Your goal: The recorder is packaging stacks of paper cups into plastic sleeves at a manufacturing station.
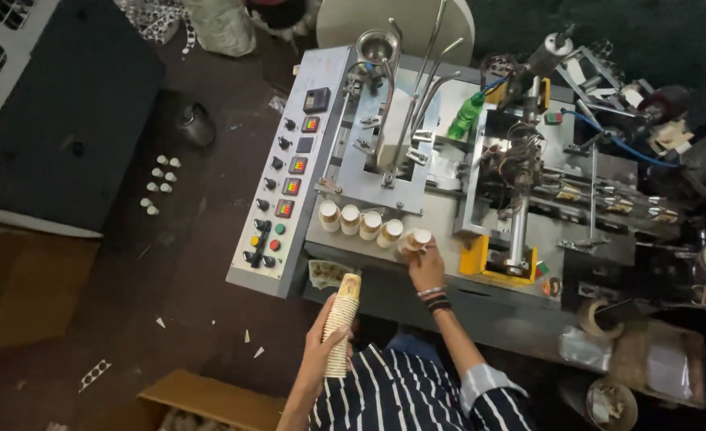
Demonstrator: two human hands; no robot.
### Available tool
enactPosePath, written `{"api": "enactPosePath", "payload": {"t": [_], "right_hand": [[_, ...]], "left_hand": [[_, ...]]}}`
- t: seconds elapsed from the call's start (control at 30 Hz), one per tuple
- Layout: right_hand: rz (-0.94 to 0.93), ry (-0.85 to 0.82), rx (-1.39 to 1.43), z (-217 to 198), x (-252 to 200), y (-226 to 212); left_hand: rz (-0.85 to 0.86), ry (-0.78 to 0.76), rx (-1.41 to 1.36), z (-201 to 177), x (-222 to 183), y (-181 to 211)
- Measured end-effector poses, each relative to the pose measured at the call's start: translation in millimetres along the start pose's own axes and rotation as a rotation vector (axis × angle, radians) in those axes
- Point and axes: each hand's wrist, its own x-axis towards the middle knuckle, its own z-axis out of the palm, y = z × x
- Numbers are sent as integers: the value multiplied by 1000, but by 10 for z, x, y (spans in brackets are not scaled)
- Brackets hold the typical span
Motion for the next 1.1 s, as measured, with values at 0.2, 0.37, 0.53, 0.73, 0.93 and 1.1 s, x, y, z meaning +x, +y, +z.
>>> {"api": "enactPosePath", "payload": {"t": [0.2, 0.37, 0.53, 0.73, 0.93, 1.1], "right_hand": [[-11, 33, -103, 93, 2, -113], [-108, 70, 171, -327, 36, -854], [-193, 115, 104, -619, 107, -1245], [-206, 225, 239, -1008, 118, -1640], [337, -268, 576, -1135, -338, -1339], [549, -275, 900, -987, -669, -1190]], "left_hand": [[10, 40, 50, -69, -21, 70], [8, -1, 50, 63, 55, 29], [13, -70, 118, 201, 218, 3], [25, -170, 153, 278, 252, 144], [-50, -361, 29, 375, 218, 269], [-94, -458, -83, 473, 326, 76]]}}
